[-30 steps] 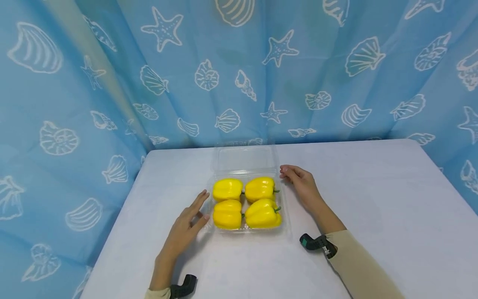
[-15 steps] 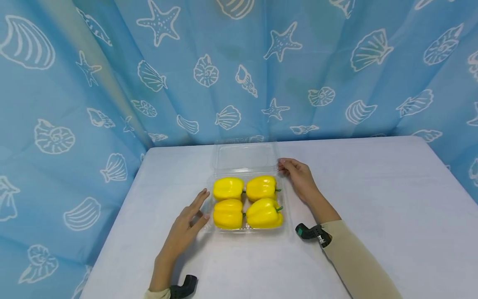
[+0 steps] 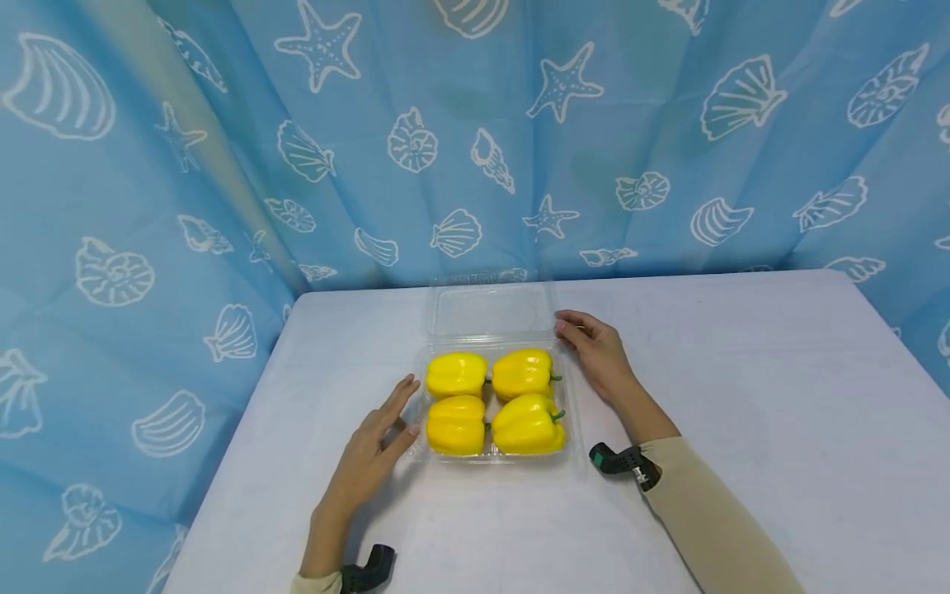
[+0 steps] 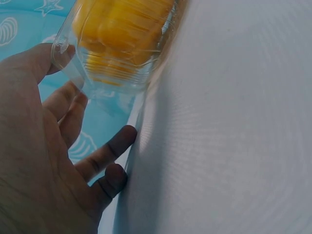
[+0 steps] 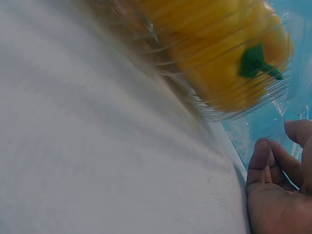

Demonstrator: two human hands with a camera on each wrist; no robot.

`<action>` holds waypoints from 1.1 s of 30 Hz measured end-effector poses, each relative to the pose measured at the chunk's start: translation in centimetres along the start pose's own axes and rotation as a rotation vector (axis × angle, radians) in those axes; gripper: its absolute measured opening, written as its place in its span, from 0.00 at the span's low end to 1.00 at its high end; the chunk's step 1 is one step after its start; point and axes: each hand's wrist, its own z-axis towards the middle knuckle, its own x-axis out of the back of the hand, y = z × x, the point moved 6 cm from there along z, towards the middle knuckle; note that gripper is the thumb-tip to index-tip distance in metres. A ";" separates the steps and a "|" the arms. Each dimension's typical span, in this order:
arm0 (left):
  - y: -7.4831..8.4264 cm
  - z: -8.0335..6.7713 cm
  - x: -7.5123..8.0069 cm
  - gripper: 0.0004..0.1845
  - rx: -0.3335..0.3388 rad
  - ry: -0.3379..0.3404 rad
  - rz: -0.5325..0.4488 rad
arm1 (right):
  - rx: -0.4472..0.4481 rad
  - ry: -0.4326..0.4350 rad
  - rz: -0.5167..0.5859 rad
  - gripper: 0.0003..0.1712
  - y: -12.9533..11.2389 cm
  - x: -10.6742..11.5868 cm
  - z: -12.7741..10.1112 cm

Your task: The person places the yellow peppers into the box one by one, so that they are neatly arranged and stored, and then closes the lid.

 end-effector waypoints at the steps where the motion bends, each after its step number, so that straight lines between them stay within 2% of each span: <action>1: 0.0 -0.1 0.0 0.32 0.002 -0.001 -0.001 | 0.004 0.000 0.002 0.25 0.0 -0.1 0.0; 7: 0.0 0.0 0.1 0.32 0.005 -0.005 -0.010 | 0.050 -0.001 0.013 0.26 -0.6 -0.1 -0.1; 14: 0.2 -0.1 0.2 0.31 0.008 -0.002 -0.009 | 0.123 0.010 -0.091 0.24 -2.3 0.1 -1.2; 24: 0.1 -0.2 0.2 0.31 -0.002 0.007 -0.019 | 0.264 0.093 -0.149 0.20 -1.8 0.6 -1.2; 33: 0.2 -0.2 0.2 0.31 0.001 0.003 -0.009 | 0.369 0.127 -0.073 0.18 -2.6 0.7 -1.6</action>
